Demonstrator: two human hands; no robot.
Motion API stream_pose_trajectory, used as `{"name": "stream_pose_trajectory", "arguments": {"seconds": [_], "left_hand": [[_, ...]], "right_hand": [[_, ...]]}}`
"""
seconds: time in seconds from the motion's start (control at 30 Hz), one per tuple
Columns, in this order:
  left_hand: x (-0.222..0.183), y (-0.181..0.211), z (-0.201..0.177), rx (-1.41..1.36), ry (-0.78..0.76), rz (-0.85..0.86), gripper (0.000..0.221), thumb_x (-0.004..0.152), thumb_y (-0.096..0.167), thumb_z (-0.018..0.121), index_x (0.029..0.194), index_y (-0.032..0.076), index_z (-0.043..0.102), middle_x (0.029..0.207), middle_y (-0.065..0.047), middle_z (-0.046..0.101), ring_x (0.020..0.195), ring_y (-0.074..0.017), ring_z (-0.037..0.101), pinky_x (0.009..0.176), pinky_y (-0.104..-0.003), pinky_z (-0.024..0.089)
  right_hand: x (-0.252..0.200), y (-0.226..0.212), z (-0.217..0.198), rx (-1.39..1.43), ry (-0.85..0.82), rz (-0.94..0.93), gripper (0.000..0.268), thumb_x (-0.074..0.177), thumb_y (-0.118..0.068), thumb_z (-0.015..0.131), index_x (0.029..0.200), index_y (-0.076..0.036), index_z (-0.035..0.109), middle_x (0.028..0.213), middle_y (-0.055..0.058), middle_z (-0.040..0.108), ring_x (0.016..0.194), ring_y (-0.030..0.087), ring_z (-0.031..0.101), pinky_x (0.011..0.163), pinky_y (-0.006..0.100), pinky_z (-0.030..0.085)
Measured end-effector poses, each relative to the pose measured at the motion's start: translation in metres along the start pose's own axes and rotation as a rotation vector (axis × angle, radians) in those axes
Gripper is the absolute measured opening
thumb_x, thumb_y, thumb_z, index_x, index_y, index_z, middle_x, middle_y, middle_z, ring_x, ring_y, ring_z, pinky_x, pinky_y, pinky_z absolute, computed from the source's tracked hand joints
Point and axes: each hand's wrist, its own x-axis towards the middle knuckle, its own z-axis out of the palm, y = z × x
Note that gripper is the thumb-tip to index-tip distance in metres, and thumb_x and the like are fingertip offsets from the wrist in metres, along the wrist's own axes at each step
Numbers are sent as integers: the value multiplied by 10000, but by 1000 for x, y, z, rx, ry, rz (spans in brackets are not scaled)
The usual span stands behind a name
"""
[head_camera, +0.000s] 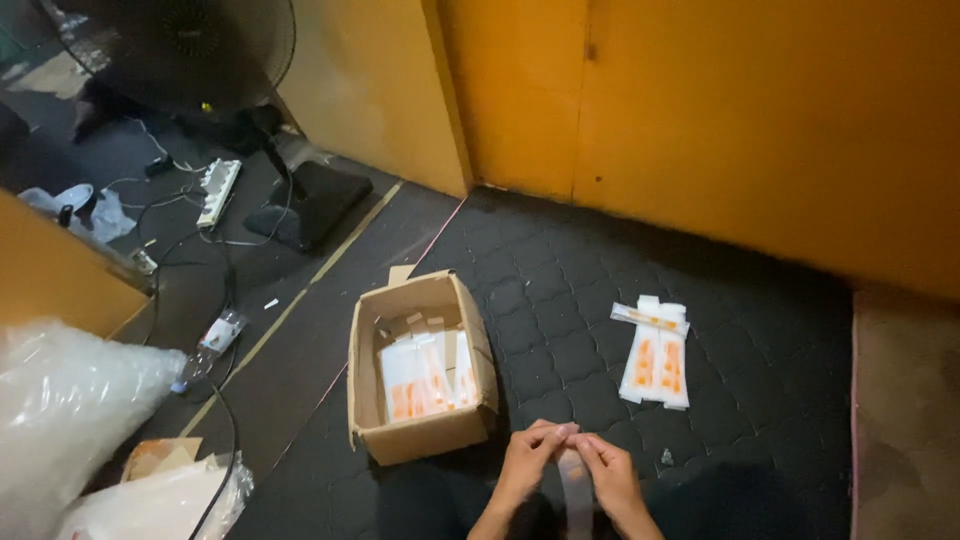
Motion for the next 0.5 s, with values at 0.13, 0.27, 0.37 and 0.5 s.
{"name": "stream_pose_trajectory", "arguments": {"seconds": [0.13, 0.27, 0.37, 0.5], "left_hand": [[8, 3, 5, -66, 18, -57, 270, 988, 162, 640, 1082, -2, 833, 937, -6, 685, 691, -86, 520, 610, -193, 399], [23, 13, -2, 25, 92, -103, 309, 985, 251, 654, 989, -6, 826, 739, -6, 653, 645, -80, 503, 616, -203, 408], [32, 37, -8, 55, 135, -139, 334, 981, 277, 655, 1020, 0, 838, 711, 0, 632, 630, -78, 495, 610, -207, 401], [48, 51, -20, 94, 169, -156, 316, 953, 262, 653, 998, 10, 839, 721, -13, 654, 635, -94, 515, 601, -216, 419]], "right_hand": [[-4, -13, -2, 28, 23, 51, 312, 954, -148, 641, 1042, 63, 853, 981, 98, 860, 874, 159, 707, 823, 269, 533], [-10, -25, -3, -7, -83, 235, 322, 996, -144, 575, 1065, 42, 829, 971, 154, 856, 872, 211, 768, 861, 320, 576], [-12, -10, 0, 11, -155, 363, 317, 1010, -148, 557, 1096, 30, 805, 971, 189, 866, 893, 243, 824, 885, 354, 605], [-14, 50, -1, -213, -244, 371, 315, 996, -187, 553, 1059, -65, 837, 1022, 88, 863, 949, 149, 802, 944, 294, 595]]}}
